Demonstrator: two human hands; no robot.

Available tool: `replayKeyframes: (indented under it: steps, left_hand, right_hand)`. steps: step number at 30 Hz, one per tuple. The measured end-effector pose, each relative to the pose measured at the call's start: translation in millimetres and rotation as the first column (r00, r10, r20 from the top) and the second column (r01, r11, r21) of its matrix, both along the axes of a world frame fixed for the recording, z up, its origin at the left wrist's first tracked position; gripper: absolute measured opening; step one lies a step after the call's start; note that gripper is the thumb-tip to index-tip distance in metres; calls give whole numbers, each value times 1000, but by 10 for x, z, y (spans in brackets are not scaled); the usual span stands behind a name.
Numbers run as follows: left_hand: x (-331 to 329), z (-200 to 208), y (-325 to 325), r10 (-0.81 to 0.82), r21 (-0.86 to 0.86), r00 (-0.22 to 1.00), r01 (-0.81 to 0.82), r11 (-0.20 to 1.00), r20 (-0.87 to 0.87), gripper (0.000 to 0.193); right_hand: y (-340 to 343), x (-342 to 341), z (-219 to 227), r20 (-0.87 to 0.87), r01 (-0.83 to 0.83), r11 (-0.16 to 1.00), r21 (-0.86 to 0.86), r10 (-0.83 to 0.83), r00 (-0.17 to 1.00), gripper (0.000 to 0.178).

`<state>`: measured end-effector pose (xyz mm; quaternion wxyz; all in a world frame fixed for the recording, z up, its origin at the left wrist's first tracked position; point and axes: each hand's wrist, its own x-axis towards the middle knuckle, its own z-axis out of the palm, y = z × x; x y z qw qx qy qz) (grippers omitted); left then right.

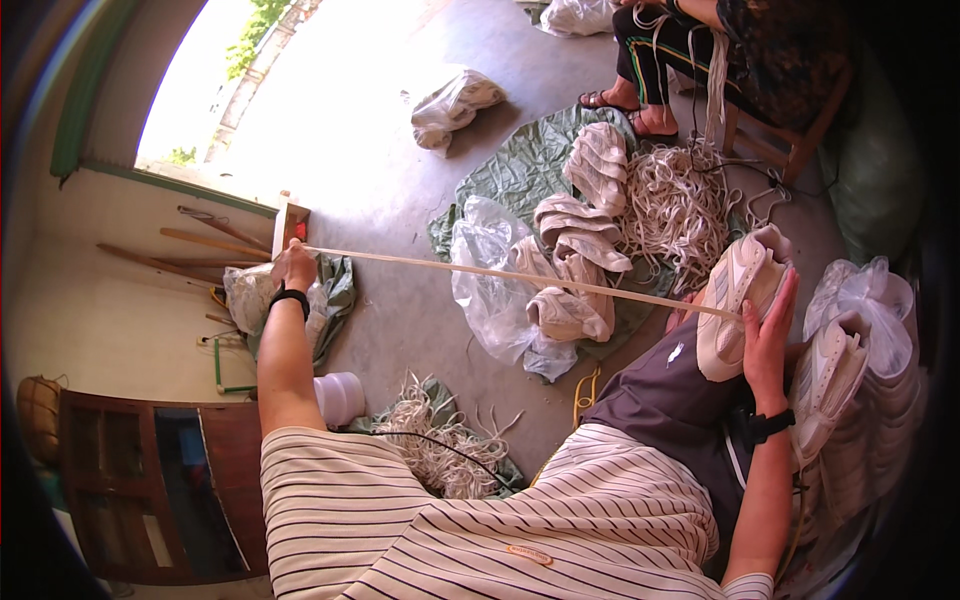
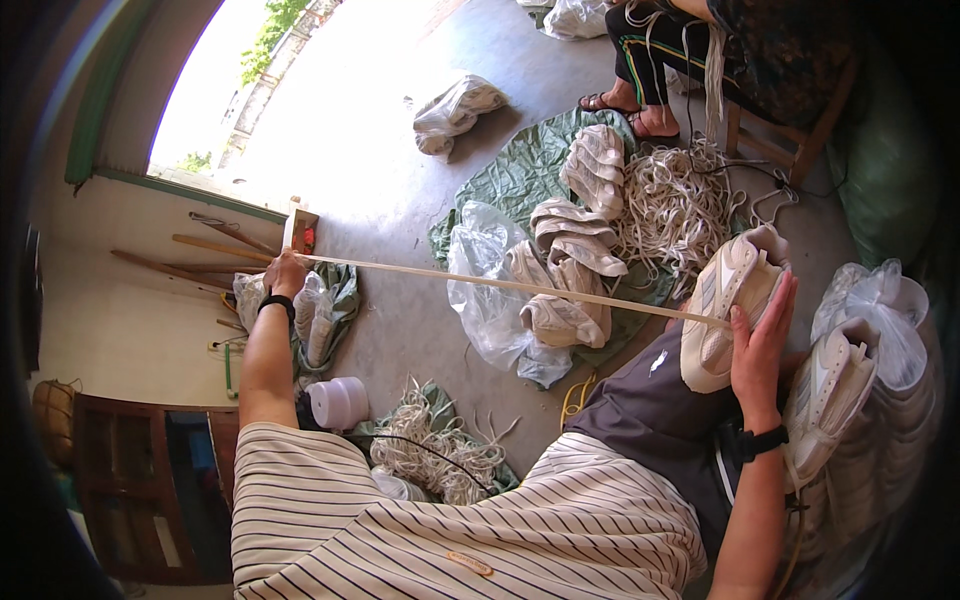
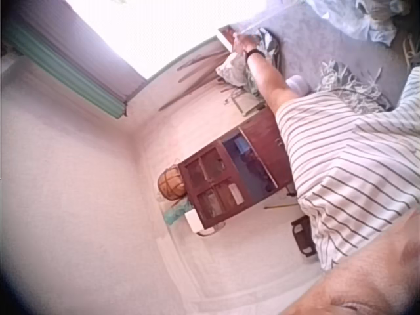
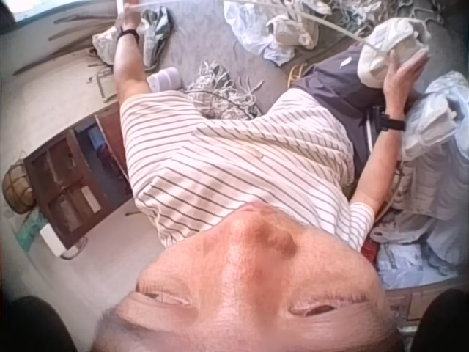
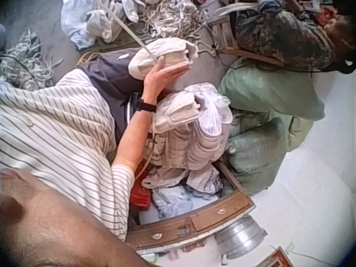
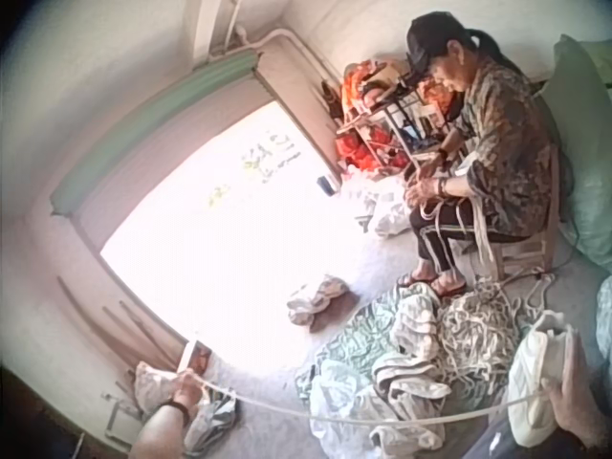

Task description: The worker manually laces a pair of new cream-colored sneakers by threading the shoelaces through the eyelets sequentially.

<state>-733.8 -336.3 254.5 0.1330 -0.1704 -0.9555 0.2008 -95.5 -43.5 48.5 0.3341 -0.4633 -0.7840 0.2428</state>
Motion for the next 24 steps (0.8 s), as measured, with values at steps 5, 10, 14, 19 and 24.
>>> replayKeyframes:
  steps: [5, 10, 14, 19, 24]
  left_hand:
    - [91, 167, -64, 4, 47, 1000, -5, 999, 18, 27]
    - [-57, 184, -196, -50, 114, 998, 46, 992, 40, 25]
    - [-66, 143, -245, -36, 176, 998, 27, 984, 45, 24]
    - [-300, -163, -296, -181, 184, 982, 187, 965, -48, 26]
    - [-305, -385, -284, -262, 136, 954, 282, 950, -144, 24]
  right_hand:
    - [-23, 5, 43, 5, 4, 1000, -4, -4, 1000, 72]
    - [-87, 38, 114, 34, 19, 1000, 14, -19, 999, 72]
    - [-95, 68, 128, 51, 26, 1000, -13, -25, 998, 72]
    - [22, 123, -59, 10, 24, 1000, -4, -24, 1000, 75]
    - [169, 148, -267, 85, 37, 997, 70, -43, 995, 81]
